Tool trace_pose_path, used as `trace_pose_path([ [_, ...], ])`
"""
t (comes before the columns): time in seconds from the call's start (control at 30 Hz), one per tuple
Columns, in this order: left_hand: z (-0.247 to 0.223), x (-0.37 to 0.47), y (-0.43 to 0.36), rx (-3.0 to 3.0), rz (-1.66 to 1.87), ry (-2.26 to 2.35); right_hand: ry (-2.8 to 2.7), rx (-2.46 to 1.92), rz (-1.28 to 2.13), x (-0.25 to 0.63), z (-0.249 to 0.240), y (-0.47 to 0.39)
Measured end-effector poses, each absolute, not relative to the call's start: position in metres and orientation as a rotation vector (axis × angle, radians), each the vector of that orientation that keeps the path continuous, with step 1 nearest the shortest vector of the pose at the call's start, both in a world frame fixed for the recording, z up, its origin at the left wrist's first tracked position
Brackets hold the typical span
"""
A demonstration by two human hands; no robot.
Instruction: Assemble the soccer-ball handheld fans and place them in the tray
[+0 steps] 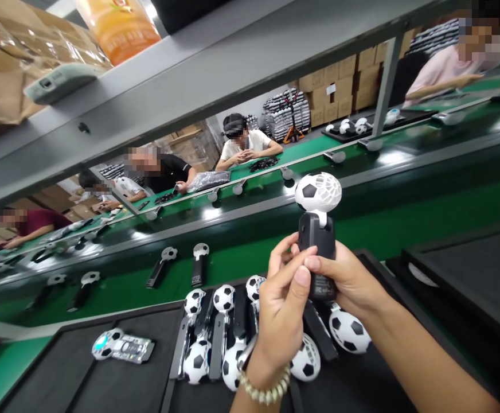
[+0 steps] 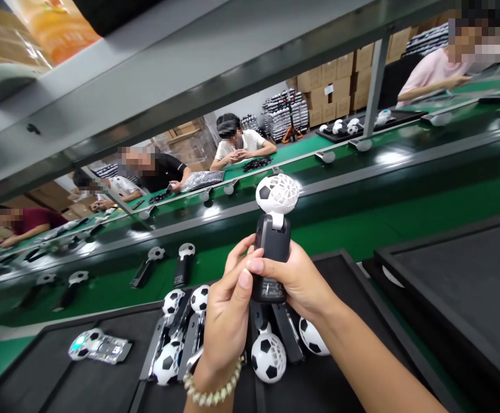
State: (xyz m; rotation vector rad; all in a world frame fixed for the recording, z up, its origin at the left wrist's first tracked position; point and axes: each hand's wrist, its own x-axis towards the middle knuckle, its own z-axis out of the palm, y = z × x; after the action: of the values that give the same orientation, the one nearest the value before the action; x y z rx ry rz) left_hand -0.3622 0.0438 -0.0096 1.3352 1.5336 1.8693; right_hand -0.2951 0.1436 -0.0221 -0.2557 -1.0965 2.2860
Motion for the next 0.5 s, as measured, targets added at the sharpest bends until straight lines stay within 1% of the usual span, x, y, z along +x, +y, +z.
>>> trace_pose_path([
  [0.27, -0.0111, -0.3650, 0.0418, 1.270, 1.891, 1.379, -1.144, -0.240, 2.249, -0.2936, -0.0205, 0.1457],
  [0.5, -0.0076, -0.3678, 0.0398, 1.259, 1.868, 1.349, -1.210, -0.239, 2.176, -0.2936, -0.0232, 0.1477],
])
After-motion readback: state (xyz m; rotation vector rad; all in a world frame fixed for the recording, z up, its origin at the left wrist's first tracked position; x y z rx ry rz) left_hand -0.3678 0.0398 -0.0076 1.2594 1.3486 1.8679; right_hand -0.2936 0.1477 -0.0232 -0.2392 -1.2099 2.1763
